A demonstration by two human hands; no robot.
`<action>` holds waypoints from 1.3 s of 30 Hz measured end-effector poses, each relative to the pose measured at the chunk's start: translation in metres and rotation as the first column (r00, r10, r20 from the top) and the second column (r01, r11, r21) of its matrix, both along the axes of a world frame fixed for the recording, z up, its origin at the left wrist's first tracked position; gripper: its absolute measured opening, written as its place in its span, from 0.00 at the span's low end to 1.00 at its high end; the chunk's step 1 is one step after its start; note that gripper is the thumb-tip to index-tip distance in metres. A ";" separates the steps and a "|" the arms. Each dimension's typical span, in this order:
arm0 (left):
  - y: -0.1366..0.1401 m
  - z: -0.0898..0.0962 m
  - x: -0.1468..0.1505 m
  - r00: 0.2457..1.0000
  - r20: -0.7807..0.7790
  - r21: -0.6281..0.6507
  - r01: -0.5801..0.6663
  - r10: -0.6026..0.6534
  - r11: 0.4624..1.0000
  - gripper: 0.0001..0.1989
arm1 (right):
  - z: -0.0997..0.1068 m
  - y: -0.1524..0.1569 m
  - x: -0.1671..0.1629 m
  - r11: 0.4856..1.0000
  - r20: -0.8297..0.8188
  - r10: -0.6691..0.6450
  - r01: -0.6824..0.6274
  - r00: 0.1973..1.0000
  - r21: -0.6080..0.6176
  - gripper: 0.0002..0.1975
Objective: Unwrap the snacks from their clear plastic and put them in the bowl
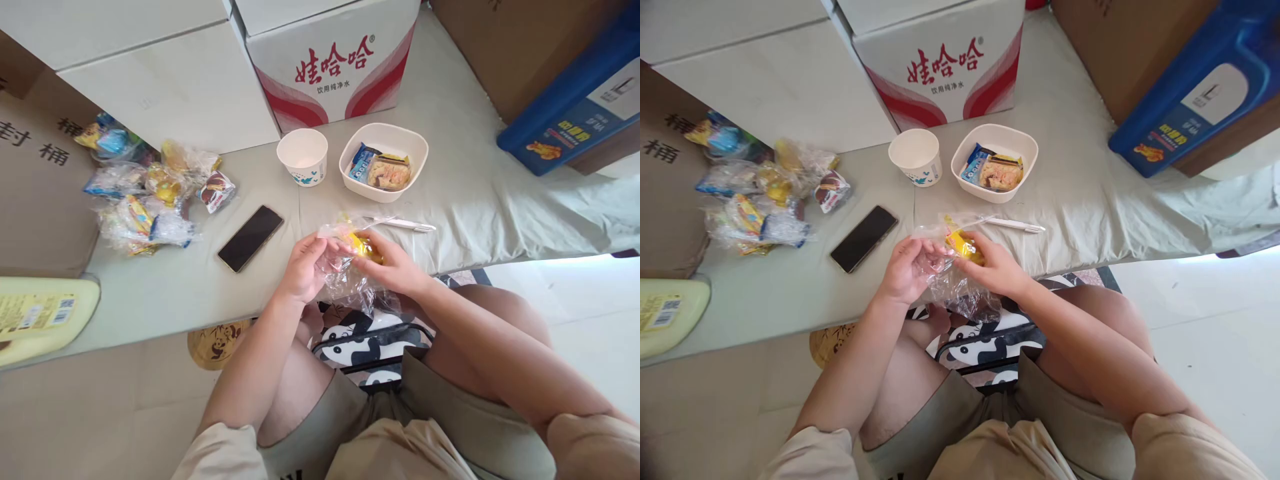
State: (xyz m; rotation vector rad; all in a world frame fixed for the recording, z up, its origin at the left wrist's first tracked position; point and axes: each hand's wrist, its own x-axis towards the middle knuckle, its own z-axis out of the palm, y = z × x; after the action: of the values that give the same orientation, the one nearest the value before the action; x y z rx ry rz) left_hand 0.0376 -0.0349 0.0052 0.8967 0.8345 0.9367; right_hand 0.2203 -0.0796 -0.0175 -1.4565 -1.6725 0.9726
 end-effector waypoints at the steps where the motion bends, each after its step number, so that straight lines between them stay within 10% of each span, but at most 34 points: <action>1: 0.003 0.001 0.000 0.996 0.013 -0.025 -0.093 0.094 0.995 0.20 | 0.000 0.002 0.000 0.999 -0.096 -0.024 0.022 0.995 -0.027 0.31; 5: 0.018 0.001 -0.003 0.888 -0.025 -0.054 -0.460 0.459 0.886 0.17 | 0.003 0.012 0.003 0.987 -0.273 -0.140 0.113 0.952 -0.113 0.28; 10: 0.024 0.000 -0.009 0.864 0.012 0.008 -0.503 0.503 0.864 0.15 | 0.010 0.036 0.009 0.931 -0.474 -0.360 0.344 0.804 -0.124 0.26; 16: 0.020 0.008 -0.018 0.964 0.099 -0.027 -0.244 0.246 0.969 0.17 | 0.012 0.051 0.014 0.954 -0.430 -0.299 0.282 0.852 -0.105 0.30; 19: 0.014 0.011 -0.025 0.983 0.165 -0.084 0.095 -0.081 0.992 0.22 | 0.001 0.047 0.014 0.979 -0.318 -0.183 0.203 0.930 0.030 0.34; 25: -0.001 -0.003 -0.038 0.738 0.409 -0.151 0.634 -0.536 0.758 0.31 | -0.003 0.033 0.002 0.976 -0.363 0.217 -0.207 0.906 0.066 0.44; 29: 0.010 0.002 -0.046 0.860 0.368 -0.128 0.422 -0.353 0.897 0.27 | 0.011 0.026 -0.008 0.961 -0.547 0.124 -0.238 0.828 -0.142 0.14; 32: 0.024 0.010 -0.056 0.973 0.180 -0.111 0.165 -0.144 0.980 0.21 | 0.017 0.028 -0.005 0.964 -0.625 -0.169 -0.004 0.762 -0.265 0.15; 35: 0.033 0.008 -0.069 0.971 -0.119 -0.190 0.184 -0.209 0.964 0.44 | 0.020 0.034 0.003 0.903 -0.611 -0.401 0.182 0.682 -0.389 0.14; 39: 0.039 0.000 -0.082 0.971 -0.238 -0.145 -0.008 -0.027 0.989 0.47 | 0.027 0.038 0.012 0.841 -0.594 -0.521 0.249 0.613 -0.480 0.12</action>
State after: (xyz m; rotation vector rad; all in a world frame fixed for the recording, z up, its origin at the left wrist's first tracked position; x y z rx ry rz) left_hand -0.0442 0.0039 0.0054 0.8972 1.0899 0.7570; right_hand 0.2318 -0.0420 0.0093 -1.3222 -0.5821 1.3876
